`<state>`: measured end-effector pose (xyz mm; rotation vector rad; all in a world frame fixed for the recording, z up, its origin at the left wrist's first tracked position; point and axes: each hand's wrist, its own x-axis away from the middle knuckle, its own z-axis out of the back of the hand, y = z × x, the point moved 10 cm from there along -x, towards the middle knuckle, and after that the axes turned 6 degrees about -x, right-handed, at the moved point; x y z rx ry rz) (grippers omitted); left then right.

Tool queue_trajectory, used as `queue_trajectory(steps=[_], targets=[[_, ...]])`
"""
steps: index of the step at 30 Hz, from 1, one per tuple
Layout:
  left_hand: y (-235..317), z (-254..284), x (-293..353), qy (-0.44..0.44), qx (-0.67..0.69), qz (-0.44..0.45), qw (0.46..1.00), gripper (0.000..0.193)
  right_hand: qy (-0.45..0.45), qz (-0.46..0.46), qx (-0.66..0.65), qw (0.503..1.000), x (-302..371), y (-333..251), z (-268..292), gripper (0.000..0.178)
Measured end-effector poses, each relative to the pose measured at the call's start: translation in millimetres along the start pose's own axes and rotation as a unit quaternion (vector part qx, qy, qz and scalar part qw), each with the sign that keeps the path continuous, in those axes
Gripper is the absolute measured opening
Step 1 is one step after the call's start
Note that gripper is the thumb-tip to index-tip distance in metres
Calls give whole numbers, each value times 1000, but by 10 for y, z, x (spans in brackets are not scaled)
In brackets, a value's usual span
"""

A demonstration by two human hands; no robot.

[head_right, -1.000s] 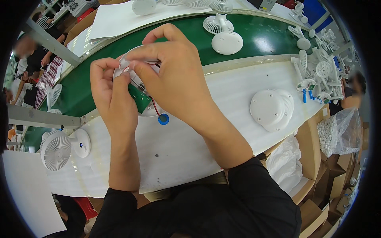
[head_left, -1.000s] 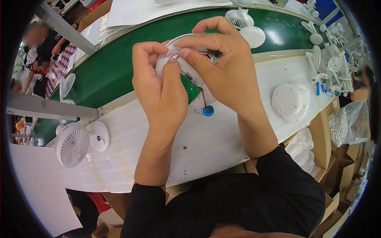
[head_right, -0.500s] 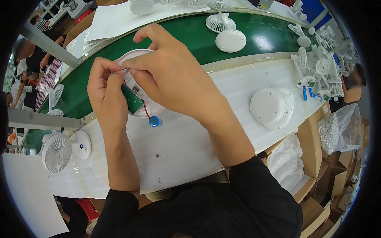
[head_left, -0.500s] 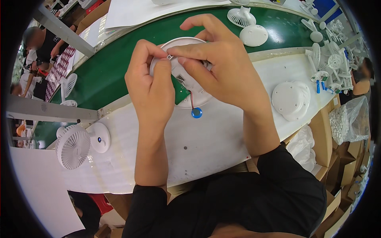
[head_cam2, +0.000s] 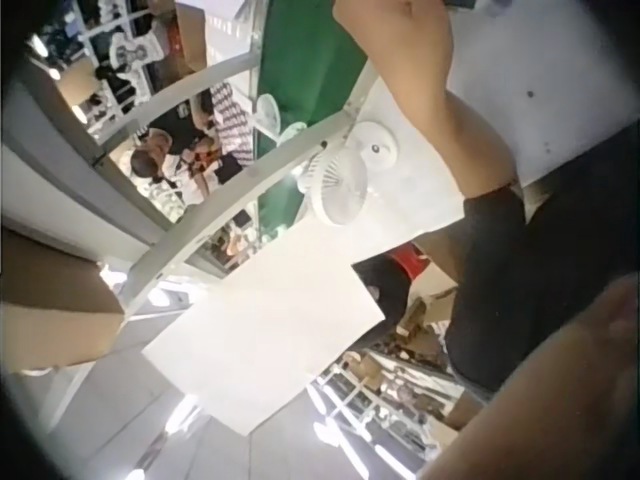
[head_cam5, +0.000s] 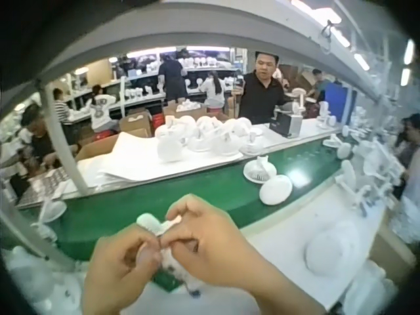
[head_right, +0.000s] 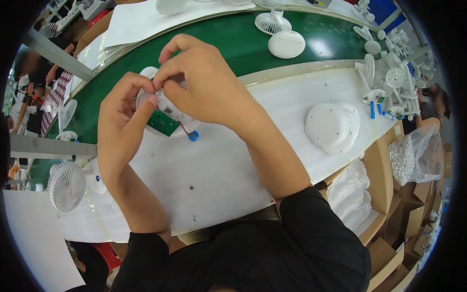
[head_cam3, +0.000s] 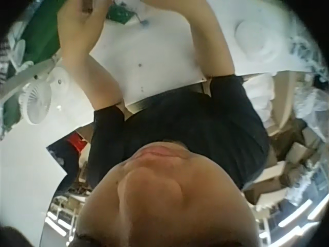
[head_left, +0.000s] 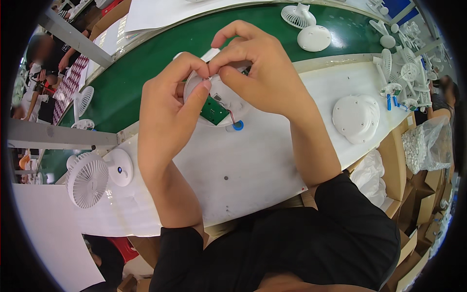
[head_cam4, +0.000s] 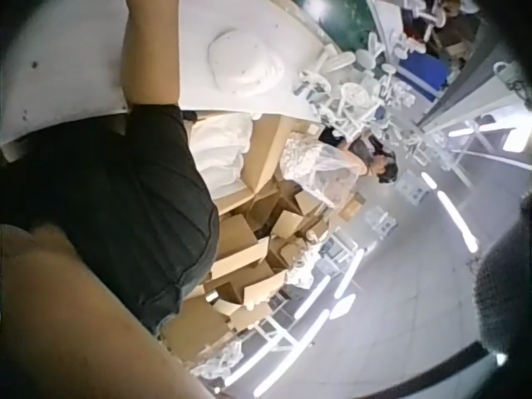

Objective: Assembling portable electric fans on a production line by installing batteries, PCBs, and housing components.

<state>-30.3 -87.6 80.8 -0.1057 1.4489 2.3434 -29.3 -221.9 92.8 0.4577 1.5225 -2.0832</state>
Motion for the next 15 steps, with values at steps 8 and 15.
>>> queue_trajectory(steps=[8,15], targets=[[-196,287,-41,148,-151,20,977,7,46,-97,-16,994,-37,396,245,12],[-453,592,117,316,-206,-51,925,9,-110,-406,-251,872,423,1460,-854,30]])
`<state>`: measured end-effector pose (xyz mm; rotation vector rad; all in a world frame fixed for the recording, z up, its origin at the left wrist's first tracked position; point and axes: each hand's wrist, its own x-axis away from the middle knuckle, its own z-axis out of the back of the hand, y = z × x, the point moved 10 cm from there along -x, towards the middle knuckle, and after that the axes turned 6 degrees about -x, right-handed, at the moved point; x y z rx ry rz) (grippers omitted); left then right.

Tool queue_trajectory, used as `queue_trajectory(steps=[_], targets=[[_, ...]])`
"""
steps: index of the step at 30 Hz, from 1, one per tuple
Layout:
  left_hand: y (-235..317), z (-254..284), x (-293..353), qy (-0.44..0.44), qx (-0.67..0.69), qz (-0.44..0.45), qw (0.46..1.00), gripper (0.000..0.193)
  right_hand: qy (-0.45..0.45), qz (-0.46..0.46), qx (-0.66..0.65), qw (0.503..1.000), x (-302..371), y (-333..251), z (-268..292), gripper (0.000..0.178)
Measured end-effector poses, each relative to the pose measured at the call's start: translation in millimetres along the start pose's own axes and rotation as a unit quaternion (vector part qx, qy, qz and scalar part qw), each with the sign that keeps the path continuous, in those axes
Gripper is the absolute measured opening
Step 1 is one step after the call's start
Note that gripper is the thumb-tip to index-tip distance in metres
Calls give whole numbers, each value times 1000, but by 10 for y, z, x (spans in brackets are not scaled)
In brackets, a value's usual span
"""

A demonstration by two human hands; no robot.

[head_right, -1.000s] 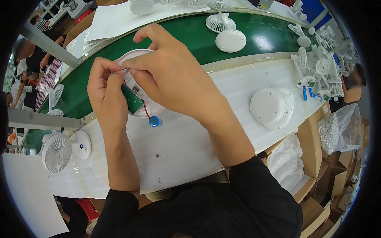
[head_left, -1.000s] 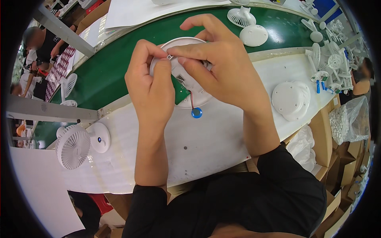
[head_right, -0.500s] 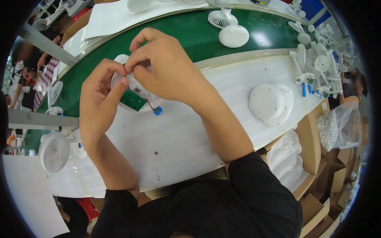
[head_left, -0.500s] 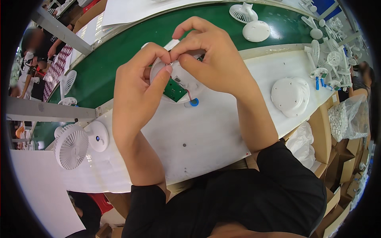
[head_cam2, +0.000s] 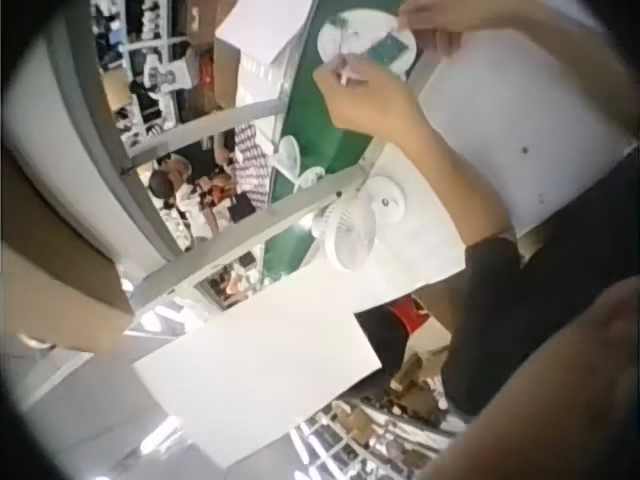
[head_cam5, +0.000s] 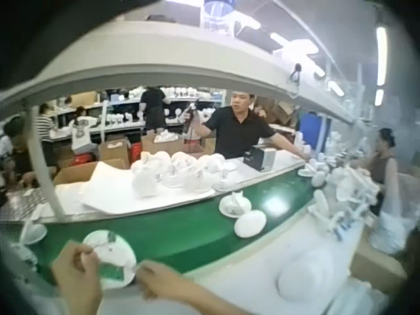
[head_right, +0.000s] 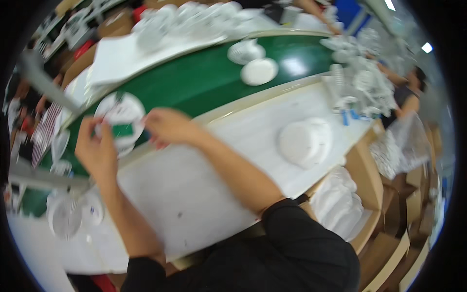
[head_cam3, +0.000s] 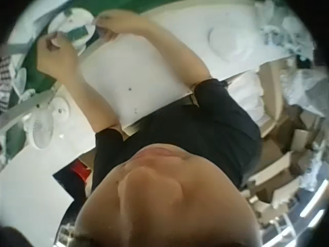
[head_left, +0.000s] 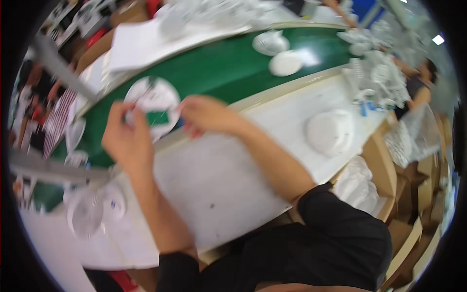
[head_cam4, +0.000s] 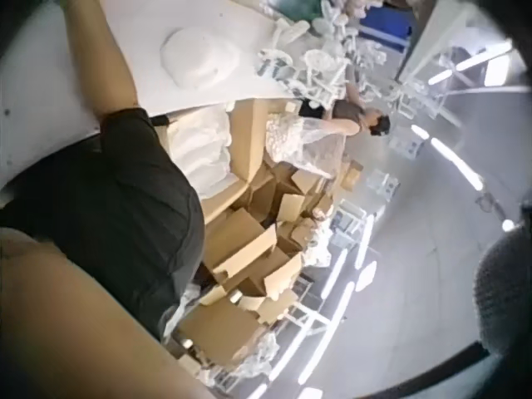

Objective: Assembling portable electric fans on a production line by installing batteries, PCBs, and housing components.

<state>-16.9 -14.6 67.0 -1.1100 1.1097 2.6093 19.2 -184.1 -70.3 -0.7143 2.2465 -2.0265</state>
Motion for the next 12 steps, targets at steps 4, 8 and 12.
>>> queue_trajectory(steps=[4,8,12], targets=[[-261,65,25,-25,-4,81,996,5,32,35,-241,969,-199,104,-206,20],[-246,-66,28,-53,67,116,990,4,129,165,-196,958,-94,-233,69,21],[-78,-286,81,-102,135,71,983,4,212,198,-251,924,-74,-254,360,26]])
